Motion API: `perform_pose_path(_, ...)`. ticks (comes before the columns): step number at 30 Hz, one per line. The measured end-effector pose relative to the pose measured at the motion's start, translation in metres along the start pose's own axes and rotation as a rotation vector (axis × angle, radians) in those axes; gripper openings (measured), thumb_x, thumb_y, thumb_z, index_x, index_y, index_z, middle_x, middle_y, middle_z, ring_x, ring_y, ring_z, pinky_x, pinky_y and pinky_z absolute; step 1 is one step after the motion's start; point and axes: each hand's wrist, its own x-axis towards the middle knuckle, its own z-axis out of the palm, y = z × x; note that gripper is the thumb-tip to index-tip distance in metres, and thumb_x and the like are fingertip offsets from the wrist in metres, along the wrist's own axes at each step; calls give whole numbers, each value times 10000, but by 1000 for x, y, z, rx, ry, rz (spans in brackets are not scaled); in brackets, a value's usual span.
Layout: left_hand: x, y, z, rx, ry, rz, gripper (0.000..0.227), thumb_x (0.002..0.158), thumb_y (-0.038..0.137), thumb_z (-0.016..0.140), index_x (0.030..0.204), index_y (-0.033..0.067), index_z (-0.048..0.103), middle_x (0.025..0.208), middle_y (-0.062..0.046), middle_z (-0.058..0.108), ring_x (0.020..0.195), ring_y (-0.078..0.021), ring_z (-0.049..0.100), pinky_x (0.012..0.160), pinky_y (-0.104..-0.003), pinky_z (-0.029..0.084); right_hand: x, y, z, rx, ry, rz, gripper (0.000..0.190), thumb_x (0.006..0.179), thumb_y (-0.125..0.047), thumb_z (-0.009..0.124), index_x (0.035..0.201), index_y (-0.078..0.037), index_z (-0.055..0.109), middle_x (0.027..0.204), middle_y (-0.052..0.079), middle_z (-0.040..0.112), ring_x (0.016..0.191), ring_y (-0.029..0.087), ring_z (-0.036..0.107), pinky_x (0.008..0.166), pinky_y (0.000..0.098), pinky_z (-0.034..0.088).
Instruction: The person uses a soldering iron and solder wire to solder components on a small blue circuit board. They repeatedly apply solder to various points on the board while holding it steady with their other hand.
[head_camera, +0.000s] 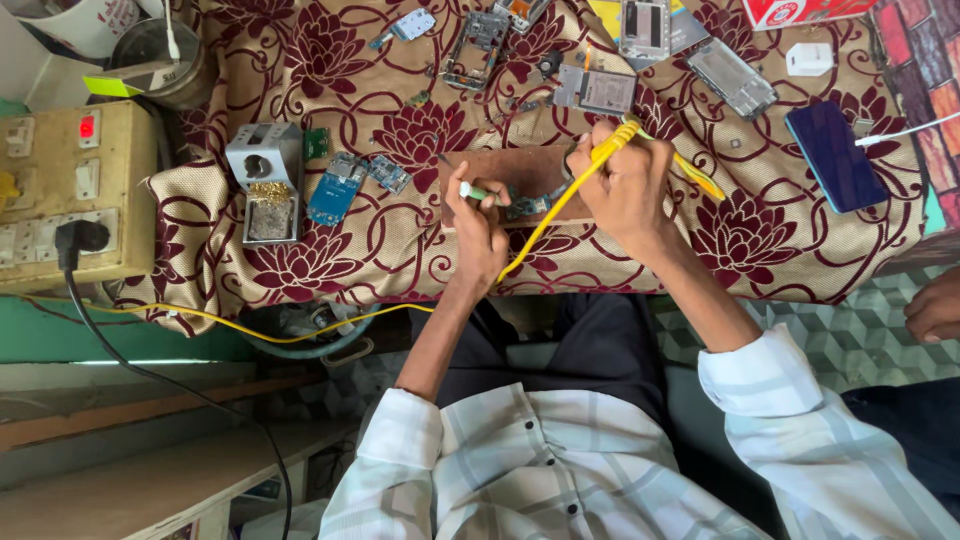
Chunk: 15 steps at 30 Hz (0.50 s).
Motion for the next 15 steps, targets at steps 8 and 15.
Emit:
perform_pose_path(8, -2, -9, 1, 46, -38, 51, 720, 908, -170, 320, 1553, 60, 98, 1019, -146, 596, 803, -179, 547, 695, -299, 480, -15, -8, 9, -31, 117, 59, 259, 1015, -71, 685, 798, -65, 543, 647, 40, 494, 574, 229, 461, 743, 417, 354)
perform_pose_path(15, -4, -6, 1, 39, -22, 87, 673, 985, -169, 338, 1563, 72, 93, 1039, -148, 584, 862, -198, 560, 763, -321, 500, -29, -13, -3, 97, 92, 158, 394, 1034, -59, 639, 710, -64, 415, 602, 51, 397, 499, 190, 390, 568, 398, 326)
